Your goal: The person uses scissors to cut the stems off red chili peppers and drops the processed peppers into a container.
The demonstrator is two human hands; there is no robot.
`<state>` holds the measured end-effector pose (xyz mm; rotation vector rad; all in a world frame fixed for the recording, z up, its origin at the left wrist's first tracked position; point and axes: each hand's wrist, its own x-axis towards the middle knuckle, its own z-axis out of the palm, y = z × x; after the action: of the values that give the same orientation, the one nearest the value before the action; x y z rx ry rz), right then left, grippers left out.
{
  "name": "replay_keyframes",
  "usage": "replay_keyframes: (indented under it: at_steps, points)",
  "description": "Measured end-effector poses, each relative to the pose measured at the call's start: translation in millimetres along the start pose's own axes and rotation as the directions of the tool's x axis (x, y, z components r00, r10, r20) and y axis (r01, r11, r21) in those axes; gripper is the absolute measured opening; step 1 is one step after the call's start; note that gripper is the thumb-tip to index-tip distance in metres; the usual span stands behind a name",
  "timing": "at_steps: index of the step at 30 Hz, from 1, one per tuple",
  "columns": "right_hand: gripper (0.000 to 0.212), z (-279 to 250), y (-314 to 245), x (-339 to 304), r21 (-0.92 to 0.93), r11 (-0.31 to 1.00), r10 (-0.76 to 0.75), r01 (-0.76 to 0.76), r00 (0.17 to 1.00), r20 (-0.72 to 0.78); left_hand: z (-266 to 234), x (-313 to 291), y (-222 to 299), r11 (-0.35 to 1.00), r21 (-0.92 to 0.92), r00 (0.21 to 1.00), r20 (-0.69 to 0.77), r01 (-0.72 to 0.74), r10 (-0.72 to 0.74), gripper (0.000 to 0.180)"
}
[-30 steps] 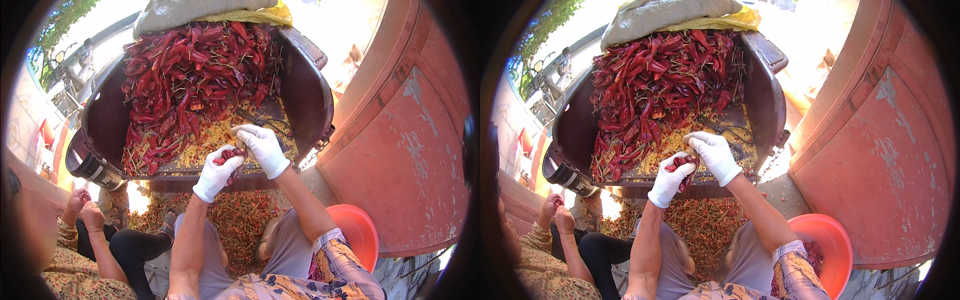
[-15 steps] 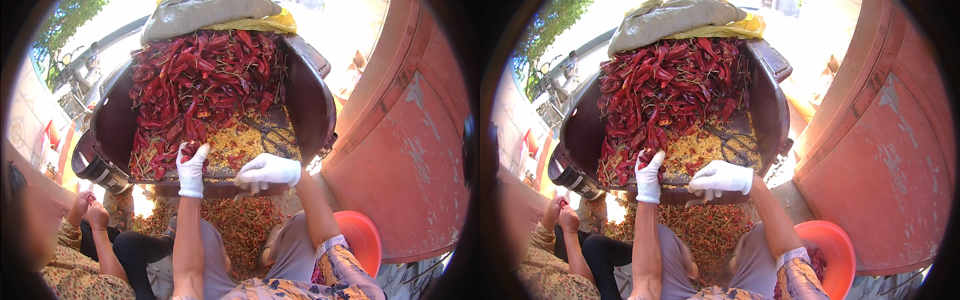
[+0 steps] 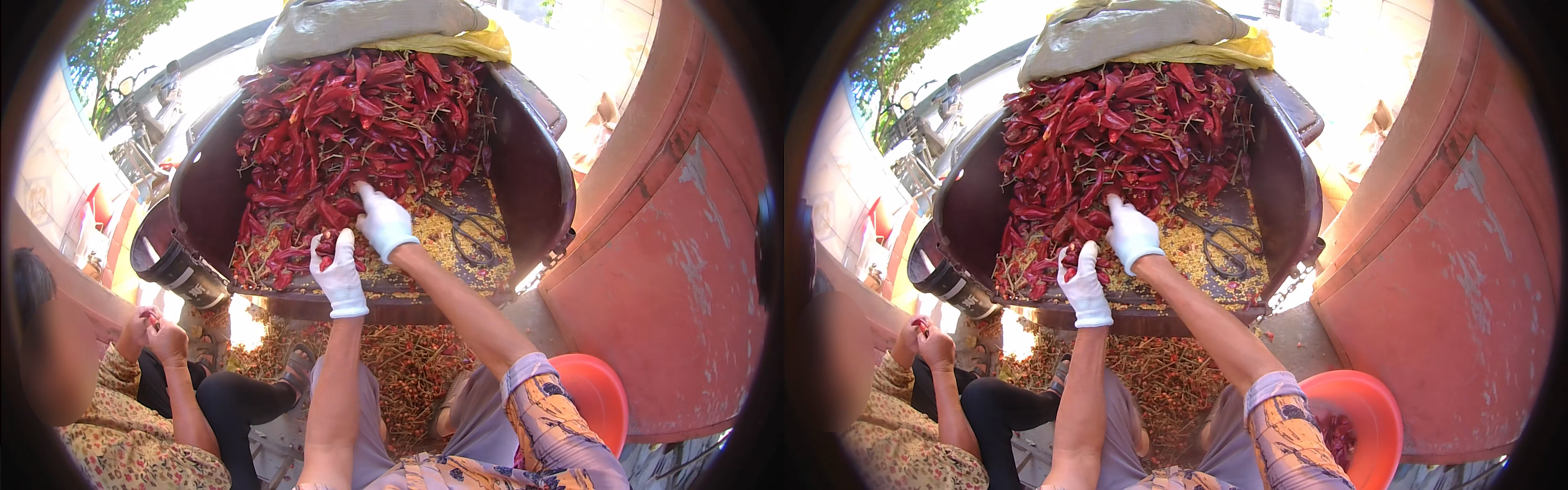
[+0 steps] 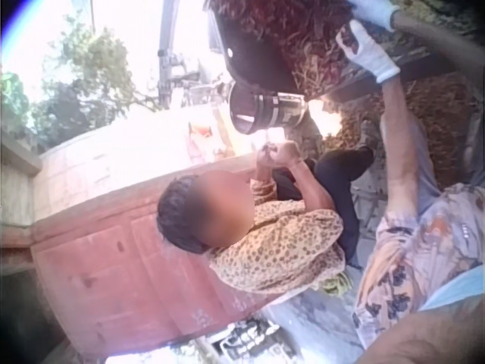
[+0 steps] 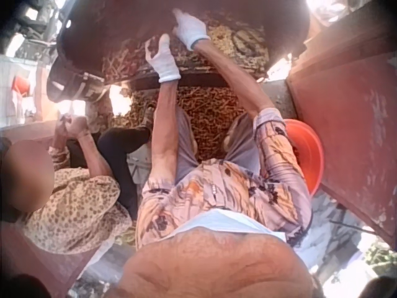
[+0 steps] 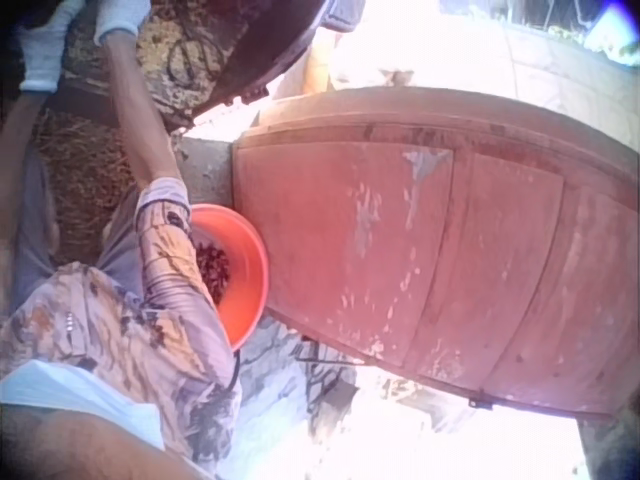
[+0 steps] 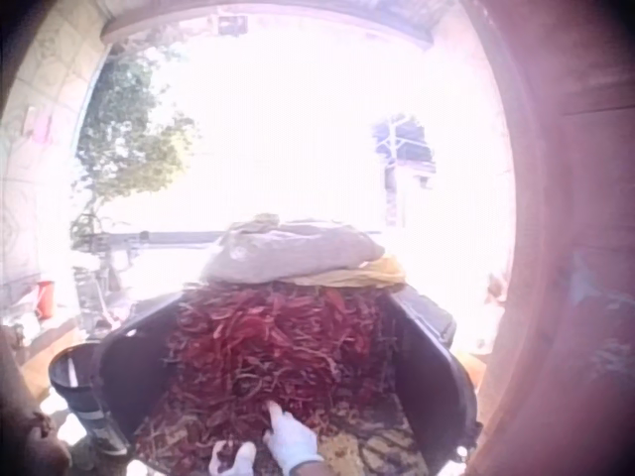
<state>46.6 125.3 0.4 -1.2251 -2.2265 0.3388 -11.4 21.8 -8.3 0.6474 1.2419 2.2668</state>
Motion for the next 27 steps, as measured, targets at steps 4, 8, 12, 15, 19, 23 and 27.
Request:
replay_keyframes:
  at_steps: [4,8,12,15,19,23,27]
  points:
    - [0.034,-17.1,17.1,-19.7,0.634,0.773,0.133,-0.04,0.986,-0.1,-2.1,0.6,1.0,0.997,-0.037,0.998,0.02,0.062,-0.061,0.017]
    - [0.021,-64.3,9.2,-49.3,0.831,0.312,0.178,-0.46,0.888,0.425,-0.2,0.9,6.5,0.988,-0.04,0.969,0.202,0.151,-0.14,0.021]
    - [0.022,-75.6,24.0,-71.2,0.788,0.244,0.102,-0.565,0.823,0.559,9.4,-5.9,12.7,0.907,-0.107,0.833,0.45,0.408,-0.321,0.024]
    - [0.028,-88.8,27.3,-77.0,0.649,0.604,0.155,-0.463,0.867,0.474,9.3,-13.1,8.8,0.953,-0.014,0.864,0.426,0.302,-0.267,0.025]
    - [0.035,-96.5,17.4,-79.7,0.617,0.783,0.025,0.085,0.986,-0.167,15.4,-17.1,4.6,0.986,0.165,0.898,0.432,0.019,-0.089,0.02]
    - [0.017,-81.5,20.3,-81.3,0.527,0.812,-0.116,0.251,0.954,-0.276,21.8,-29.5,3.3,0.871,0.4,0.881,0.467,-0.286,0.076,0.022]
    - [0.015,-90.3,14.0,-84.9,0.414,0.87,-0.178,0.269,0.953,-0.245,16.2,-27.4,-0.3,0.952,0.286,0.871,0.489,-0.107,-0.049,0.02]
